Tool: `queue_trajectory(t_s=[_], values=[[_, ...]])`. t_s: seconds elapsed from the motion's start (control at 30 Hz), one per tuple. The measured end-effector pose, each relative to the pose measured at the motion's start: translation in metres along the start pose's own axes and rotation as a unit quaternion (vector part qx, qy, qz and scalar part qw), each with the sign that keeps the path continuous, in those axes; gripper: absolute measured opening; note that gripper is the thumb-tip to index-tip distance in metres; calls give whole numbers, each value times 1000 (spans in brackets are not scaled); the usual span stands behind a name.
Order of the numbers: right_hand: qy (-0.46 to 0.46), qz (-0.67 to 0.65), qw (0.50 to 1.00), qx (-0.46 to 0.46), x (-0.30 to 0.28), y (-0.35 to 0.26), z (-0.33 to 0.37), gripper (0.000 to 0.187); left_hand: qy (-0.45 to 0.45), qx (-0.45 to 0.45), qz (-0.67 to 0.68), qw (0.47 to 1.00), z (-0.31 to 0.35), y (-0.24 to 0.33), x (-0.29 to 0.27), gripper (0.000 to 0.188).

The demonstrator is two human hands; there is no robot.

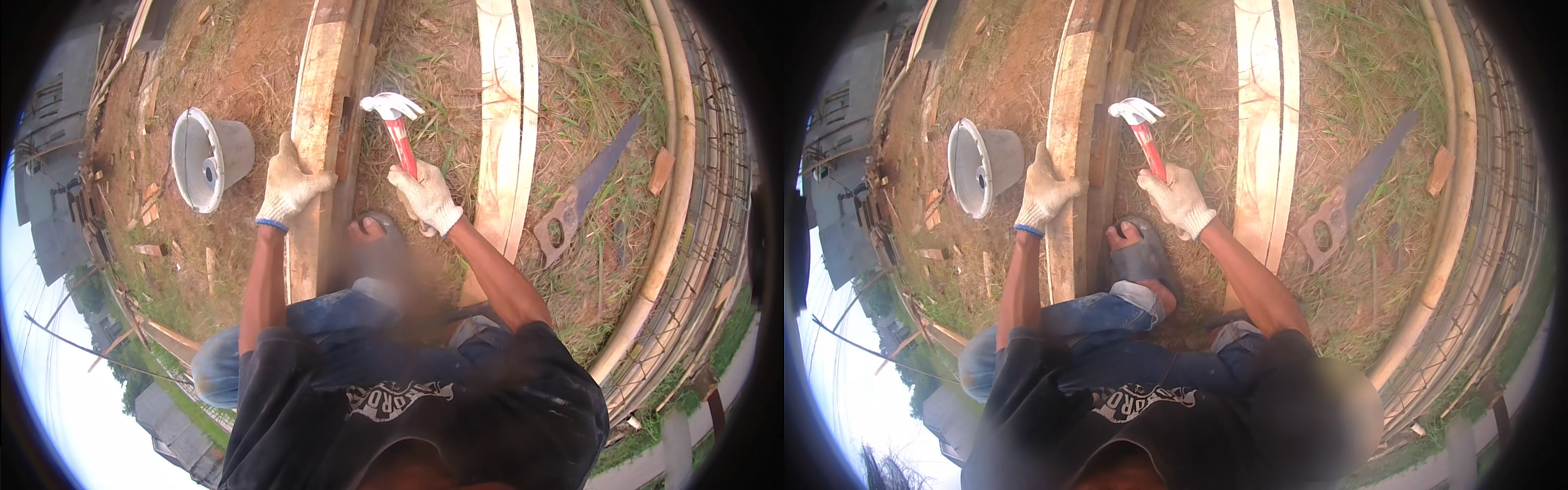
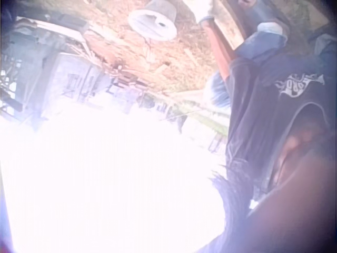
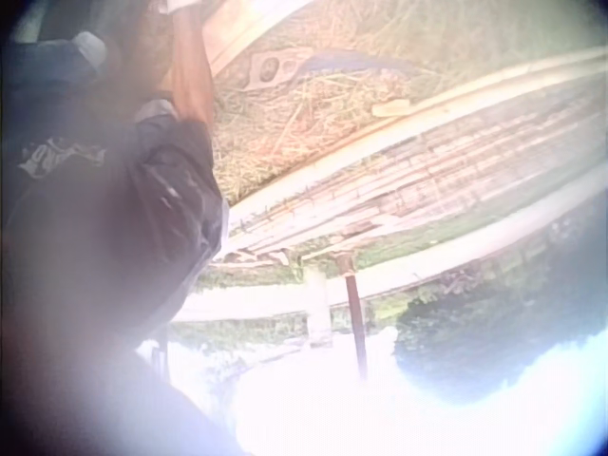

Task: The person arranges curved wooden planks on the ground, aligns them, and uses a hammer to drive nails into the planks to join them. The person also moves a bucket of nails and handles additional planks during the process.

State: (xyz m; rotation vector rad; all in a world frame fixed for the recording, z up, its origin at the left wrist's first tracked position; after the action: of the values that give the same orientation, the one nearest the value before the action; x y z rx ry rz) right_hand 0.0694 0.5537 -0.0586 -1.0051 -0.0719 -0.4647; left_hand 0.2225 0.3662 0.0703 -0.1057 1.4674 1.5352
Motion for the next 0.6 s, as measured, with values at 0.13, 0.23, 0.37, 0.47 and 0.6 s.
queue_trajectory(t_s=[0.13,0.23,0.37,0.47,0.6], values=[[152,257,910,-288,0,-18,12,27,-7,-23,21,999,1,5,-1,79],[160,224,906,-322,15,0,12,26,-6,-20,27,999,-1,-6,-2,81],[110,275,934,-200,22,9,5,29,-10,-27,47,998,2,5,1,83],[103,319,933,-133,18,14,-1,33,-11,-22,46,999,0,1,-2,83],[179,259,925,-213,13,-10,16,26,-8,-38,41,998,3,-4,-3,83]])
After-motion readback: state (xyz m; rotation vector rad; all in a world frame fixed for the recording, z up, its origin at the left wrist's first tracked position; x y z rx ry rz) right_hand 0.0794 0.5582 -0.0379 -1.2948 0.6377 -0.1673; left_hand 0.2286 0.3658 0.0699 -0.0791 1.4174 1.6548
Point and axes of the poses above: each hand's wrist, its own z-axis away from the middle knuckle, its own x-axis out of the palm, y = z × x, the point moved 4 cm from there along -z, towards the middle knuckle, and after that the axes turned 13 degrees about z, right-handed, at the moved point
